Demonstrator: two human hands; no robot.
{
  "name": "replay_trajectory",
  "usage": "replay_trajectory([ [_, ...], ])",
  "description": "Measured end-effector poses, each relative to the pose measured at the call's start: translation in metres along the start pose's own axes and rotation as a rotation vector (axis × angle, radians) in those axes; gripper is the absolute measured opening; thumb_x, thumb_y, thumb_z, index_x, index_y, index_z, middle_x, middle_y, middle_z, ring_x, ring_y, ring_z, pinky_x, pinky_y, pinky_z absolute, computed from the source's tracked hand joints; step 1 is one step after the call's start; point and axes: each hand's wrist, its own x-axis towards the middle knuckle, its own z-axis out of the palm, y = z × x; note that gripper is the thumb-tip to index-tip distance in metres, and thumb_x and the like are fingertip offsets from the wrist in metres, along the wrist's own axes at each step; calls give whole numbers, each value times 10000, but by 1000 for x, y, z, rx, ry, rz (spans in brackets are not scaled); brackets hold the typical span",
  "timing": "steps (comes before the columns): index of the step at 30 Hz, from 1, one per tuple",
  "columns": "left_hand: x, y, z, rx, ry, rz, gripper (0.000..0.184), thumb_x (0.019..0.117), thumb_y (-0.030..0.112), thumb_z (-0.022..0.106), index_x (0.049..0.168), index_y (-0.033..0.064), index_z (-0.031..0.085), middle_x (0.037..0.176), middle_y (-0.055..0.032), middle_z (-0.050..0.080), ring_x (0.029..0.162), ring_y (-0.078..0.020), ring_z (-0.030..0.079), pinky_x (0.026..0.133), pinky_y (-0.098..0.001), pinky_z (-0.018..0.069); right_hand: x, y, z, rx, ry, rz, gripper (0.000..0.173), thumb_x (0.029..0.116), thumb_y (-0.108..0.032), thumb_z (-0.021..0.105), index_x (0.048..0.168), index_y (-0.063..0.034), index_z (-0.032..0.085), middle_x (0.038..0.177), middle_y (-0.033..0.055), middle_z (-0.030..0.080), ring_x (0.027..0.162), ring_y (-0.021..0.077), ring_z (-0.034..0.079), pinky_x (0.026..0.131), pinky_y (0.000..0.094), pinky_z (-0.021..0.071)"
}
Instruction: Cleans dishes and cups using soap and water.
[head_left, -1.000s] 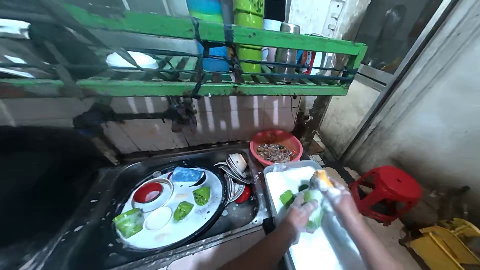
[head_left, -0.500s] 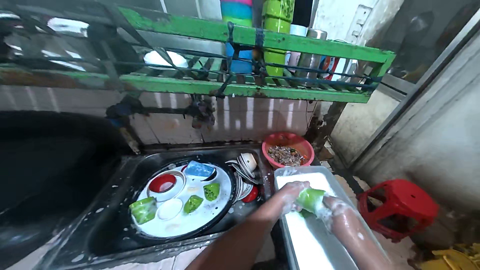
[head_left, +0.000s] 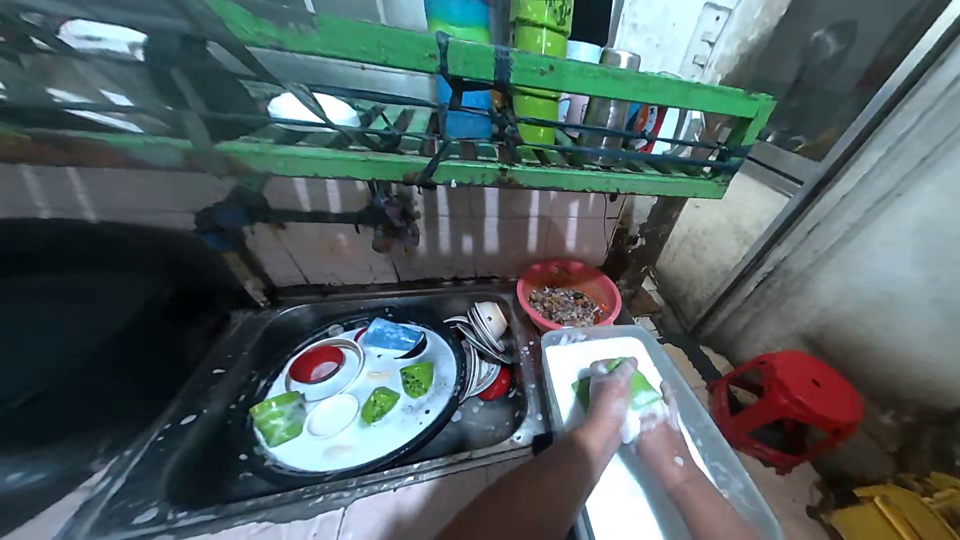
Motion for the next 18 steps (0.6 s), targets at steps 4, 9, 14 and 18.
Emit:
replay_trajectory([
  [4, -5, 3, -9, -148, -127, -20, 581, 1025, 417, 589, 1497, 134, 402, 1284, -152, 622, 1109, -271, 637, 922, -477, 551, 11, -17, -40, 937, -52, 618, 224, 1021, 22, 466, 1208, 95, 565, 985, 143, 639, 877, 154, 633, 806, 293, 545],
  [9, -17, 27, -23, -66, -289, -26, 574, 1013, 522, 535, 1477, 190, 482, 1310, -81, 625, 1141, -207, 613, 944, -442, 526, 20, -36, -53, 502, -183, 423, 318, 1003, 6, 542, 1286, 144, 590, 1266, 260, 642, 1244, 290, 597, 1138, 394, 408],
  [14, -11, 3, -2, -111, -18, 15, 568, 963, 285, 701, 1420, 73, 440, 1143, -183, 643, 971, -275, 662, 839, -457, 567, 1, -9, -8, -153, -89, -39, 299, 963, -50, 567, 1203, 65, 705, 1227, 249, 702, 1267, 420, 612, 1177, 641, 315],
  [18, -11, 22, -18, -131, -46, 62, 475, 1001, 331, 640, 1391, 83, 532, 1173, -149, 660, 1005, -253, 650, 863, -456, 552, -8, -14, -33, 228, -82, 65, 310, 997, -69, 565, 1259, 44, 686, 1308, 232, 668, 1248, 364, 637, 1074, 519, 498],
])
